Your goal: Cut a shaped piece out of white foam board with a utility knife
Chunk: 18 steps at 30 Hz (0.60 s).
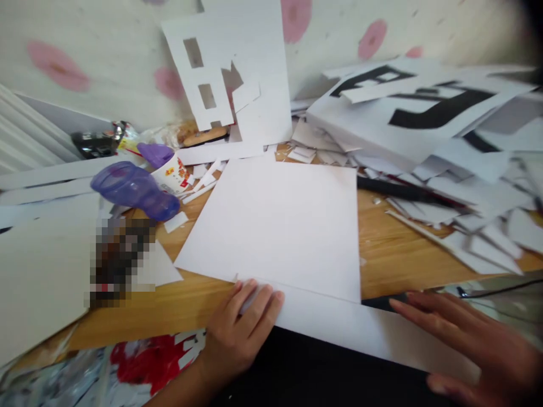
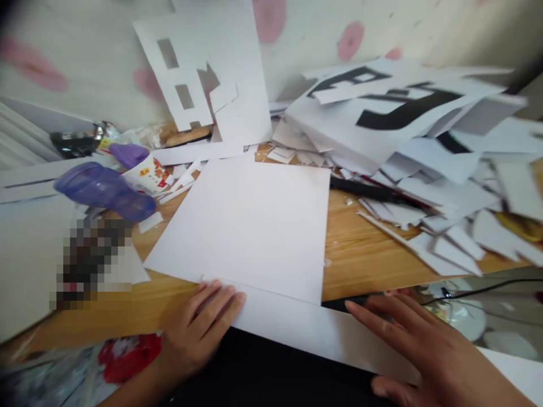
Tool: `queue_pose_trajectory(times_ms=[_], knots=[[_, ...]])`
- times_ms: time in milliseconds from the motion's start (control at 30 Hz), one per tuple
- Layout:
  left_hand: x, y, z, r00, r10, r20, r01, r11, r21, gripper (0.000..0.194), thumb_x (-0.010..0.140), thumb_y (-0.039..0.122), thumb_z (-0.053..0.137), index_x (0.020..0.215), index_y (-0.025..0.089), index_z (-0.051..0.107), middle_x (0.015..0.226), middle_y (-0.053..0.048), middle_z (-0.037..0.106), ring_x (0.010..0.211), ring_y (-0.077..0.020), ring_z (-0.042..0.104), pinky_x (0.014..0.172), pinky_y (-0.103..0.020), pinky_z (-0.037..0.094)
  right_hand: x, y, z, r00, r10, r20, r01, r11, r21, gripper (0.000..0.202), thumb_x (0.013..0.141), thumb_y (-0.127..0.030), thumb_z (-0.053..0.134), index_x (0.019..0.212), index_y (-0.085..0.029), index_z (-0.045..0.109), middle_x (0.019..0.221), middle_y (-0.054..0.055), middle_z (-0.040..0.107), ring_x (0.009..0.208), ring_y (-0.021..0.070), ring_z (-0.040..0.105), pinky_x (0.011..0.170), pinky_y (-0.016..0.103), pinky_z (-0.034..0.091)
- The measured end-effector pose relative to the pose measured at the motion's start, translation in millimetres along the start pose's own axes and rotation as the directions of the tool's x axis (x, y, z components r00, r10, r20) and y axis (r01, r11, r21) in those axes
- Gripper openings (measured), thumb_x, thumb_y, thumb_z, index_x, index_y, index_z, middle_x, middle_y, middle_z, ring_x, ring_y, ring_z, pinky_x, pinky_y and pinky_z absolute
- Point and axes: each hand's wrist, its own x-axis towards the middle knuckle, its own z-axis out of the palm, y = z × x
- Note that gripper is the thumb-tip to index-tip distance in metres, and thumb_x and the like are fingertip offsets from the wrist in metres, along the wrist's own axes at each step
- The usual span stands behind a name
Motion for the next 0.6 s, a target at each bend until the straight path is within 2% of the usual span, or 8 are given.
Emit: queue_pose_trajectory(times_ms=[67,133,200,267,300,467,600], knots=[[-1,-1,1.8,1.0,-0.002,-0.021,0.002,1.0,0.004,0.031,0.092,0.007,0.053,0.117,0.014,0.07,0.114,-0.008,0.073,0.109,-0.0312,0.063,0.096,-0.049,0.053,14,9,-21,0.999,0.025,0.025,-0.025,1.0,-0.009,0.073,0.078,-0.046,0.069,0.145,-0.039,0.041,0.137,0.006,0.057,0.116,0.0322,0.062,0.087,0.043,0.058],[-2,-1,3.3,0.999,-0.001,-0.037,0.001,1.0,0.005,0.032,0.093,0.008,0.05,0.117,0.014,0.07,0.114,-0.008,0.073,0.11,-0.0305,0.063,0.1,-0.048,0.05,34,22,-42,0.991,0.08,-0.106,-0.085,0.995,-0.043,0.051,0.086,-0.038,0.062,0.137,-0.034,0.052,0.133,0.008,0.059,0.114,0.0281,0.063,0.09,0.038,0.056],[-1,-2,3.9,0.999,0.003,-0.05,-0.003,1.0,0.005,0.033,0.094,0.007,0.047,0.115,0.015,0.071,0.114,-0.007,0.073,0.109,-0.0296,0.063,0.103,-0.048,0.047,58,40,-60,0.968,0.114,-0.225,-0.14,0.985,-0.104,0.033,0.092,-0.032,0.056,0.122,-0.024,0.063,0.123,0.013,0.064,0.112,0.0279,0.064,0.094,0.038,0.053],[-1,-3,3.8,0.998,0.005,-0.064,-0.004,1.0,0.006,0.033,0.094,0.007,0.046,0.115,0.015,0.071,0.115,-0.006,0.073,0.109,-0.0287,0.063,0.107,-0.047,0.043,81,59,-74,0.953,0.166,-0.255,-0.222,0.952,-0.209,0.031,0.094,-0.029,0.049,0.118,-0.016,0.065,0.122,0.017,0.064,0.109,0.0302,0.065,0.092,0.039,0.052],[-1,-3,3.7,0.998,0.001,-0.066,-0.001,1.0,0.006,0.034,0.094,0.006,0.046,0.115,0.016,0.071,0.115,-0.006,0.073,0.109,-0.0281,0.063,0.109,-0.046,0.041,91,68,-79,0.955,0.183,-0.233,-0.243,0.933,-0.264,0.033,0.095,-0.027,0.046,0.118,-0.014,0.065,0.121,0.018,0.065,0.105,0.0299,0.067,0.087,0.038,0.053],[-1,-3,5.4,0.996,-0.032,-0.087,0.03,0.999,-0.019,0.036,0.093,0.006,0.044,0.113,0.017,0.072,0.115,-0.004,0.073,0.109,-0.0261,0.063,0.113,-0.044,0.036,123,94,-93,0.957,0.217,-0.192,-0.281,0.857,-0.431,0.033,0.092,-0.019,0.041,0.109,-0.015,0.069,0.1,0.013,0.071,0.086,0.0229,0.07,0.07,0.029,0.049],[-1,-1,6.8,0.995,-0.028,-0.098,0.027,1.0,-0.011,0.035,0.094,0.006,0.045,0.114,0.016,0.072,0.113,-0.006,0.073,0.108,-0.0284,0.063,0.107,-0.046,0.043,134,107,-94,0.95,0.247,-0.191,-0.307,0.845,-0.438,0.031,0.085,-0.017,0.047,0.104,-0.016,0.072,0.087,0.009,0.072,0.068,0.0157,0.067,0.058,0.025,0.04]])
